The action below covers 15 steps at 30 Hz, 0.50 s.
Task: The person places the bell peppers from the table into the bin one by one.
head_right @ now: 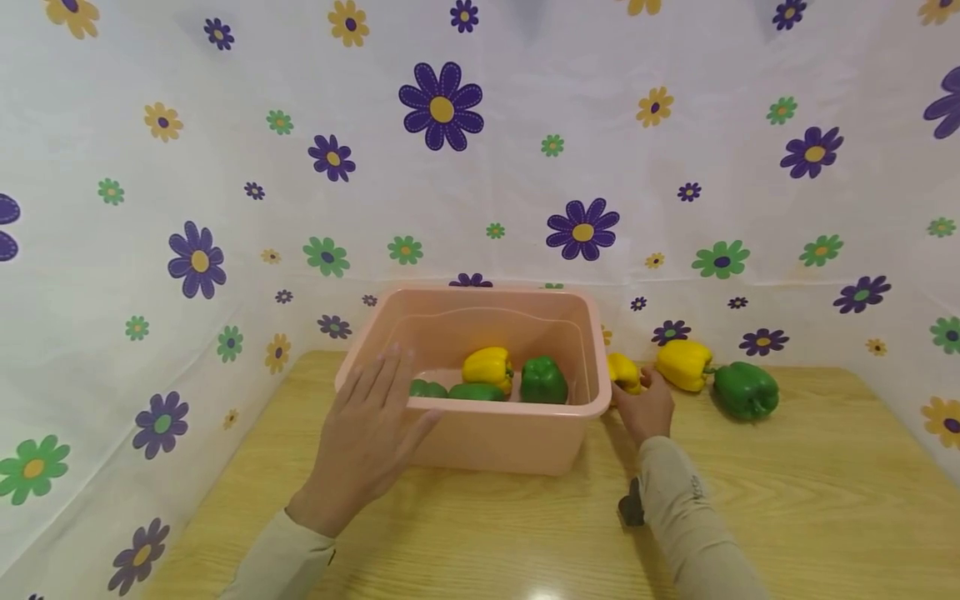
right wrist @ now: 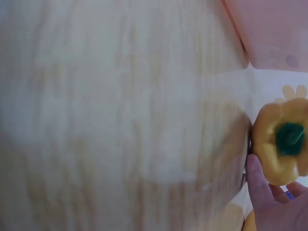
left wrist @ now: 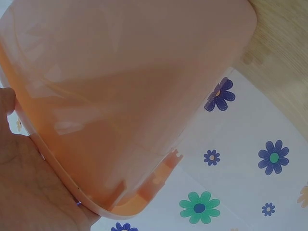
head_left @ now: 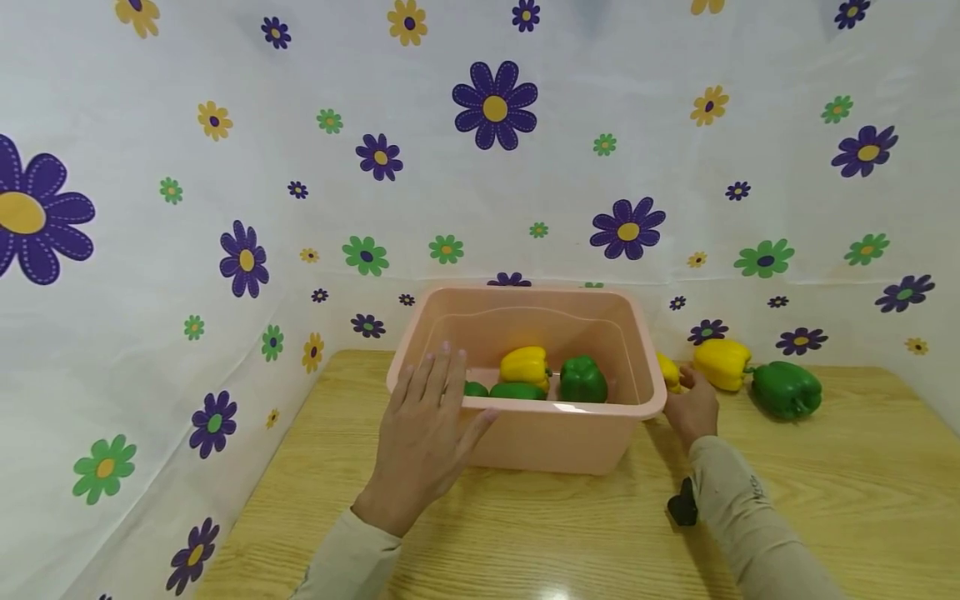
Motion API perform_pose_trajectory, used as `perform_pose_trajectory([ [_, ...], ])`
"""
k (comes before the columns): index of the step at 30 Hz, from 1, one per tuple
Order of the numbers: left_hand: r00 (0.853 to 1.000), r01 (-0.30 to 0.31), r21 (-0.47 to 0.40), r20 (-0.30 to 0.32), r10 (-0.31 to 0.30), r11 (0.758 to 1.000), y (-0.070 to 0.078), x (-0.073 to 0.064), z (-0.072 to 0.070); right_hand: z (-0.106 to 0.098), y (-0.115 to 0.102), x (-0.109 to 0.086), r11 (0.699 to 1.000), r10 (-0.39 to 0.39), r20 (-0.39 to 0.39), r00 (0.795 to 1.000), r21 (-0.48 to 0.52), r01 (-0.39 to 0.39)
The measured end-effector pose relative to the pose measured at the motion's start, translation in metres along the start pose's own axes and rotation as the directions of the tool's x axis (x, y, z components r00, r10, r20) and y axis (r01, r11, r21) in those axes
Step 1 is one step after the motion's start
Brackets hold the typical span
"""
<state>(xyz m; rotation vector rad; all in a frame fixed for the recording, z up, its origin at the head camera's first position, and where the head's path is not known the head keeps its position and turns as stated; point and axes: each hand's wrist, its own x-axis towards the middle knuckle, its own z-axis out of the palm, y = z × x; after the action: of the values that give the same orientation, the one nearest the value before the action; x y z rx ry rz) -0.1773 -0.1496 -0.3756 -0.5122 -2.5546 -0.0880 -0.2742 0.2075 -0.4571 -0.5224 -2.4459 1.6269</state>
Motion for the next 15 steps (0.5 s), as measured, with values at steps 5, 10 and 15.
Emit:
perform_pose_trajectory([
  [5, 1.000, -0.003, 0.000, -0.004, 0.003, 1.000, -0.0001, -0.0003, 0.0005, 0.0019, -0.0005, -0.0009, 1.000, 0.011, -0.013, 1.000, -0.016, -0.011],
  [10, 1.000, 0.000, -0.001, 0.001, 0.000, 1.000, 0.0001, -0.0004, 0.0006, 0.0029, -0.0025, -0.0006, 0.999, 0.035, -0.014, 0.999, -0.011, -0.035],
  [15, 1.000, 0.000, -0.001, 0.000, 0.000, 1.000, 0.0004, -0.0002, 0.0002, 0.0027, -0.0052, -0.0014, 0.998, 0.056, -0.008, 0.998, -0.016, -0.056],
])
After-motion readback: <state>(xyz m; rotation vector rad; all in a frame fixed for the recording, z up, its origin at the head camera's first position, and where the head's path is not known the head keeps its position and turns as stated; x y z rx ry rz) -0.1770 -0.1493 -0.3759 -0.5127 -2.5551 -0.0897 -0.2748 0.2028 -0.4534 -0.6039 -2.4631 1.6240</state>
